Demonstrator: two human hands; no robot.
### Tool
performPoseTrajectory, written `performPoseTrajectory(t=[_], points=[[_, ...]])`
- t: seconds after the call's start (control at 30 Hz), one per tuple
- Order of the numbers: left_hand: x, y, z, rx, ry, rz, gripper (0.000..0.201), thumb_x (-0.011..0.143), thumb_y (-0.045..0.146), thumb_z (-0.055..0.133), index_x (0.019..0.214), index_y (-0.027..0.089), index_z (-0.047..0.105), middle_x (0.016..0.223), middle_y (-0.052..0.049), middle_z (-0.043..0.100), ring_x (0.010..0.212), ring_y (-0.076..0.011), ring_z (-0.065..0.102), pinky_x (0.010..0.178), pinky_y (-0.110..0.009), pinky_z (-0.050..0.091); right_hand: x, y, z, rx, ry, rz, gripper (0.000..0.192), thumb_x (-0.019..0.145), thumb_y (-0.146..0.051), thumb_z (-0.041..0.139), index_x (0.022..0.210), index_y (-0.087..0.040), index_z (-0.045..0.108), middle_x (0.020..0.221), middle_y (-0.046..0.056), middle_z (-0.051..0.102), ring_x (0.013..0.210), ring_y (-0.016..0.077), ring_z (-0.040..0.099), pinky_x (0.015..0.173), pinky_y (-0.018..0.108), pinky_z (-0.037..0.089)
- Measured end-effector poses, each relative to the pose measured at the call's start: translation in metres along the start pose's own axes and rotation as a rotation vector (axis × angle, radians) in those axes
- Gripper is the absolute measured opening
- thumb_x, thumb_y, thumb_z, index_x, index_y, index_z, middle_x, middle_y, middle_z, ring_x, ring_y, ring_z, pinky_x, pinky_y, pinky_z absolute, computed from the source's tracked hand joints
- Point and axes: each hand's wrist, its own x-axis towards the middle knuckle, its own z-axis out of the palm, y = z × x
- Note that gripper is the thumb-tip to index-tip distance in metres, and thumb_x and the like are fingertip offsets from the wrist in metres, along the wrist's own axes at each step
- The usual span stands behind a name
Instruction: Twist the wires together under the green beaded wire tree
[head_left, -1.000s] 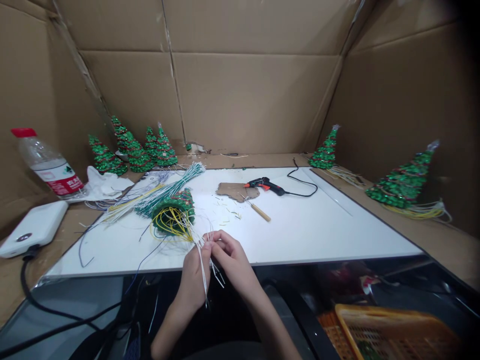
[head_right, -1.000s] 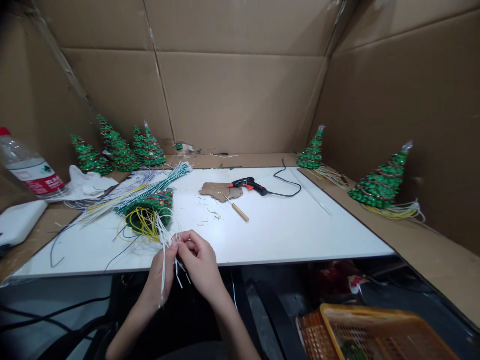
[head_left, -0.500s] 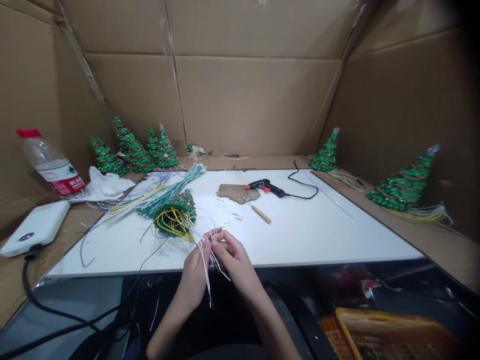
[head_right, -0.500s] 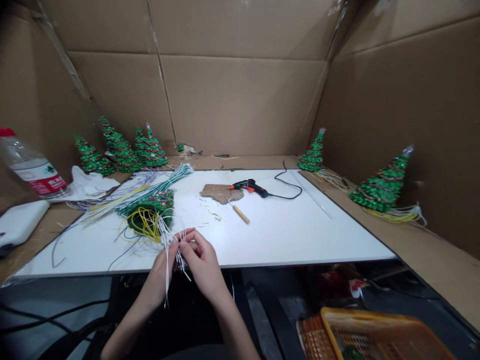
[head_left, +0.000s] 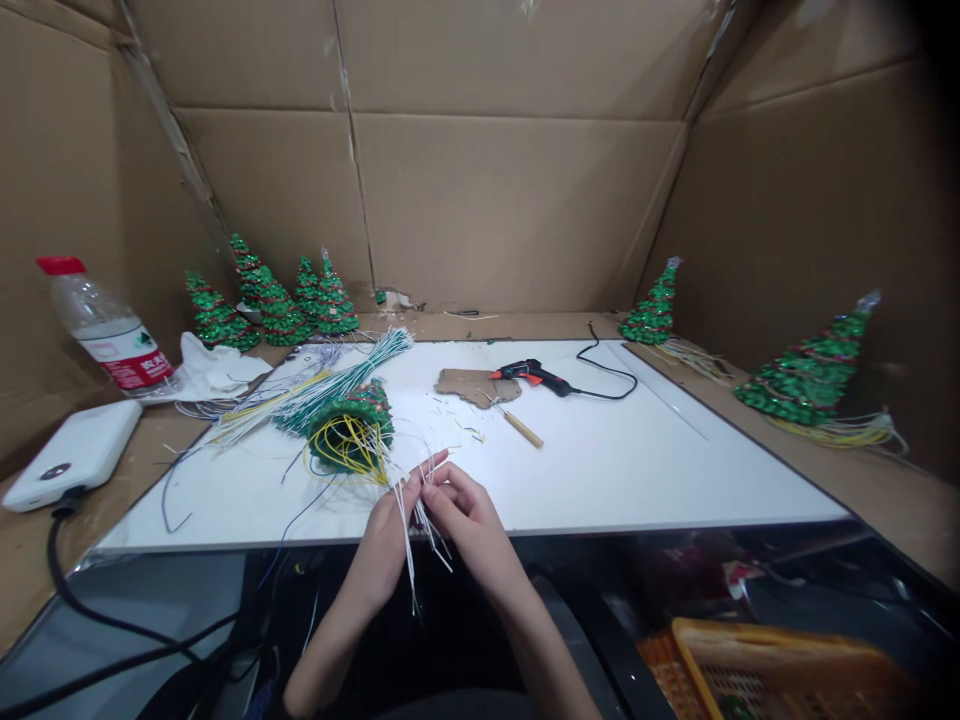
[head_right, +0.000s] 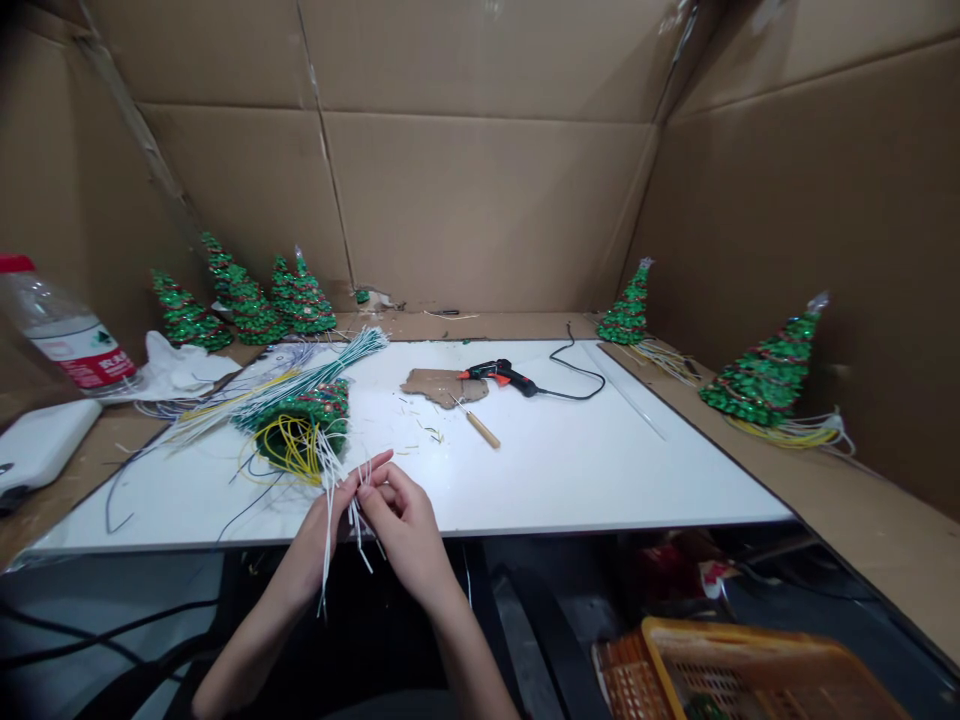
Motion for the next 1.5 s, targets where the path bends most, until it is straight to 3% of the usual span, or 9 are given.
performPoseTrajectory(t=[0.3,0.43,0.67,1.2,1.5], points=[[0.001,0.004,-0.002,-0.014,-0.014,-0.023,0.048,0.085,0.043,0.039,0.120,0.015,0.056,0.118,-0.008,0.062,0.119,-0.0253,0.048,0.103,-0.039,0.032,-0.002,-0.003,0.000,-0.026,-0.019,-0.003,0.030,0.078,-0.045,0.057,0.072,-0.018,0.045,0.056,-0.007,0.037,0.049,0.0072,0.028,0.048,0.019,0.022],[0.000,0.002,-0.002,-0.063,-0.024,-0.029,0.048,0.086,0.041,0.038,0.121,0.013,0.056,0.117,-0.009,0.063,0.115,-0.0261,0.052,0.102,-0.041,0.034,-0.002,-0.003,0.001,-0.009,-0.008,-0.008,0.028,0.077,-0.043,0.058,0.073,-0.018,0.046,0.058,-0.006,0.042,0.051,0.0076,0.034,0.050,0.019,0.027],[0.000,0.000,-0.001,-0.003,0.014,0.036,0.045,0.085,0.040,0.039,0.114,0.013,0.061,0.121,-0.007,0.060,0.119,-0.0241,0.048,0.106,-0.038,0.028,0.001,0.001,0.001,-0.085,0.009,-0.029,0.029,0.077,-0.044,0.058,0.072,-0.018,0.047,0.060,-0.005,0.043,0.052,0.0080,0.034,0.049,0.020,0.026],[0.001,-0.003,-0.004,0.055,-0.047,0.060,0.044,0.087,0.039,0.037,0.119,0.016,0.058,0.125,-0.005,0.058,0.125,-0.0216,0.041,0.108,-0.035,0.023,-0.001,-0.006,-0.002,-0.093,-0.063,-0.016,0.031,0.078,-0.045,0.058,0.073,-0.017,0.047,0.059,-0.005,0.041,0.051,0.0079,0.030,0.049,0.021,0.022],[-0.001,-0.014,0.002,0.047,0.051,0.084,0.045,0.085,0.041,0.041,0.113,0.012,0.061,0.120,-0.009,0.061,0.118,-0.0234,0.049,0.104,-0.037,0.030,0.000,-0.003,0.000,-0.042,-0.034,-0.007,0.026,0.078,-0.039,0.058,0.071,-0.018,0.045,0.062,-0.005,0.042,0.053,0.0077,0.032,0.050,0.019,0.025]])
